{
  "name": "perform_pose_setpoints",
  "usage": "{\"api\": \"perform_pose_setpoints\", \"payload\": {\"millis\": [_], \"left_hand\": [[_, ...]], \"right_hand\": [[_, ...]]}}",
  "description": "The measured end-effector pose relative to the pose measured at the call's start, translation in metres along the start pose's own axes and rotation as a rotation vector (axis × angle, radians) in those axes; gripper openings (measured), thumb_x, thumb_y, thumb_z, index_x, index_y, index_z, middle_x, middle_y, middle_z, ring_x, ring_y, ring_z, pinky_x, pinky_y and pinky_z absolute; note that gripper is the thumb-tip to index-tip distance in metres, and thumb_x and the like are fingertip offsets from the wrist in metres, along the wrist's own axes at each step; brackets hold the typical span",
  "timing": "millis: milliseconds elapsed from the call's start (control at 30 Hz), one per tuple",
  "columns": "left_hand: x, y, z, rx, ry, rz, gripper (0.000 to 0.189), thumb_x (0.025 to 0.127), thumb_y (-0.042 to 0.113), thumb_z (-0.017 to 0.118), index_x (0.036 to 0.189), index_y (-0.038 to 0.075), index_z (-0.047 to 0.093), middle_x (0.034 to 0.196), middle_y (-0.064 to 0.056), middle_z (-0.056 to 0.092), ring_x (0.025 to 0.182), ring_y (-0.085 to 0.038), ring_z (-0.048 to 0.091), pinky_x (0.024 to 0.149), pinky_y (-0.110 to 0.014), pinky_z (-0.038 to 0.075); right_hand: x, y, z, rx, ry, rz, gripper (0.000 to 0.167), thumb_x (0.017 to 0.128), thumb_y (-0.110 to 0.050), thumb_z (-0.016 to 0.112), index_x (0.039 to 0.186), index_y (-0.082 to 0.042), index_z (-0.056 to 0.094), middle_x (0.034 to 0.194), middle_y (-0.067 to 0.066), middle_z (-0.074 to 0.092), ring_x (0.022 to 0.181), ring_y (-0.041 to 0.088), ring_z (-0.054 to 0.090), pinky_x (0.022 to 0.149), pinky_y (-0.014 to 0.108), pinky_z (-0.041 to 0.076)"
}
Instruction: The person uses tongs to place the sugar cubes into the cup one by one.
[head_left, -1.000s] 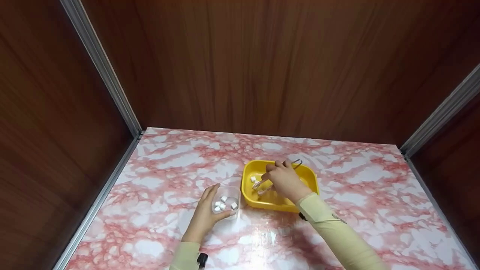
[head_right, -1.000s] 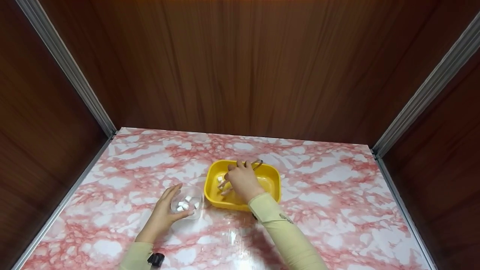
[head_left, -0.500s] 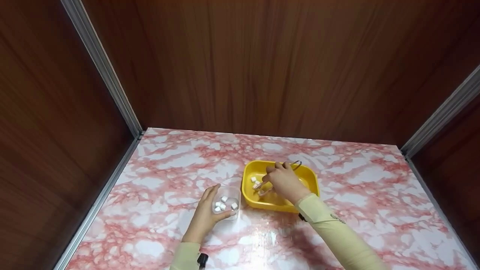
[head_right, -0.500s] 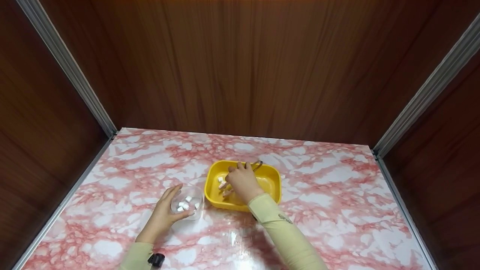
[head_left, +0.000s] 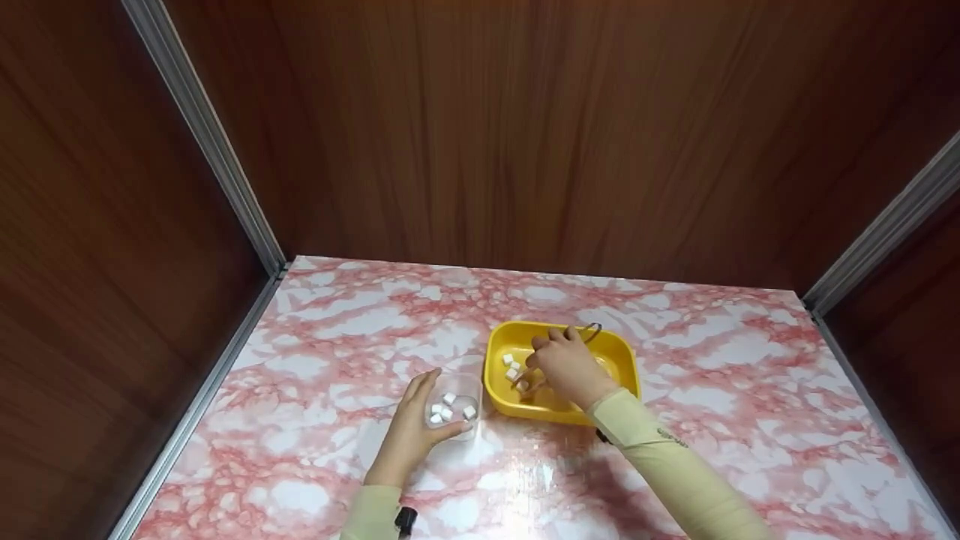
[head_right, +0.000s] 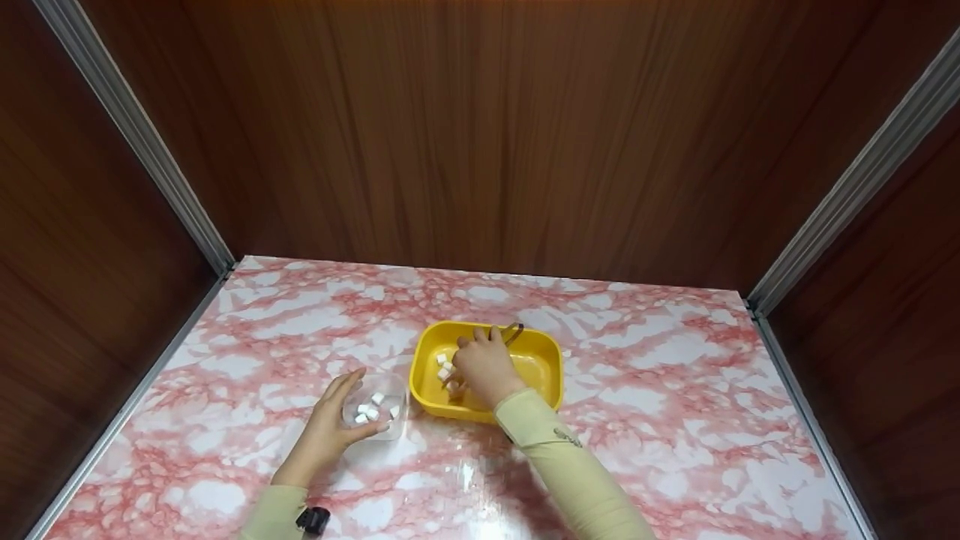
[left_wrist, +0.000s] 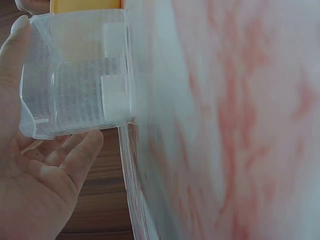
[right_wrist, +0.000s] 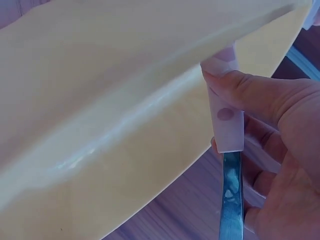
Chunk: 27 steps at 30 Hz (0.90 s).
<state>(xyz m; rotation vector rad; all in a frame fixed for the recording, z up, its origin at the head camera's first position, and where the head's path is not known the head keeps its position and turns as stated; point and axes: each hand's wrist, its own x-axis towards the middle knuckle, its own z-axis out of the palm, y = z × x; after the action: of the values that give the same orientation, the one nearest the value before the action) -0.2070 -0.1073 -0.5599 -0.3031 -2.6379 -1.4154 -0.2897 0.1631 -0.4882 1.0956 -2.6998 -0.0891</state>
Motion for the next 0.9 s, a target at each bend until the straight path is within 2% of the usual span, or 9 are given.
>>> {"api": "perform_pose_setpoints", "payload": {"millis": [133, 300, 467, 667, 900], "left_hand": [[0.0002, -0.0004, 0.0001, -0.007, 0.002, 0.003, 0.101, 0.068, 0.057, 0.076, 0.148, 0.012, 0.035, 0.147, -0.007, 0.034, 0.134, -0.031, 0.032, 0.107, -0.047, 0.032], [0.0, -0.0009, 0.0004, 0.002, 0.006, 0.016, 0.1, 0.068, 0.056, 0.077, 0.148, 0.012, 0.036, 0.146, -0.007, 0.035, 0.133, -0.03, 0.034, 0.107, -0.046, 0.033], [-0.0005, -0.0003, 0.0002, 0.0, 0.004, 0.013, 0.098, 0.068, 0.055, 0.078, 0.148, 0.014, 0.036, 0.145, -0.005, 0.036, 0.133, -0.029, 0.035, 0.107, -0.046, 0.033], [-0.0004, 0.0011, -0.0002, -0.021, 0.004, 0.003, 0.101, 0.067, 0.056, 0.077, 0.147, 0.012, 0.036, 0.146, -0.007, 0.035, 0.134, -0.031, 0.033, 0.108, -0.047, 0.031], [-0.0007, 0.0, 0.0004, -0.015, 0.004, -0.003, 0.101, 0.067, 0.057, 0.077, 0.148, 0.014, 0.036, 0.147, -0.007, 0.035, 0.134, -0.031, 0.033, 0.108, -0.048, 0.031]], "right_hand": [[-0.0006, 0.0004, 0.0007, -0.006, 0.027, -0.011, 0.023, 0.065, -0.027, 0.085, 0.087, -0.02, 0.079, 0.078, 0.001, 0.055, 0.08, 0.029, 0.051, 0.072, 0.048, 0.039], [-0.0007, 0.0006, 0.001, 0.006, 0.016, -0.001, 0.024, 0.065, -0.028, 0.086, 0.087, -0.019, 0.079, 0.079, 0.001, 0.056, 0.082, 0.029, 0.052, 0.073, 0.048, 0.038], [-0.001, -0.0004, 0.0012, 0.014, 0.018, 0.003, 0.022, 0.066, -0.027, 0.085, 0.086, -0.019, 0.079, 0.08, 0.002, 0.058, 0.083, 0.03, 0.053, 0.074, 0.048, 0.039], [-0.0012, -0.0018, 0.0013, -0.006, 0.033, 0.008, 0.016, 0.07, -0.026, 0.082, 0.084, -0.02, 0.079, 0.079, 0.002, 0.058, 0.079, 0.028, 0.053, 0.072, 0.047, 0.04], [-0.0007, -0.0019, 0.0016, -0.025, 0.017, 0.012, 0.013, 0.074, -0.023, 0.08, 0.086, -0.021, 0.079, 0.082, 0.001, 0.059, 0.081, 0.027, 0.053, 0.073, 0.046, 0.04]]}}
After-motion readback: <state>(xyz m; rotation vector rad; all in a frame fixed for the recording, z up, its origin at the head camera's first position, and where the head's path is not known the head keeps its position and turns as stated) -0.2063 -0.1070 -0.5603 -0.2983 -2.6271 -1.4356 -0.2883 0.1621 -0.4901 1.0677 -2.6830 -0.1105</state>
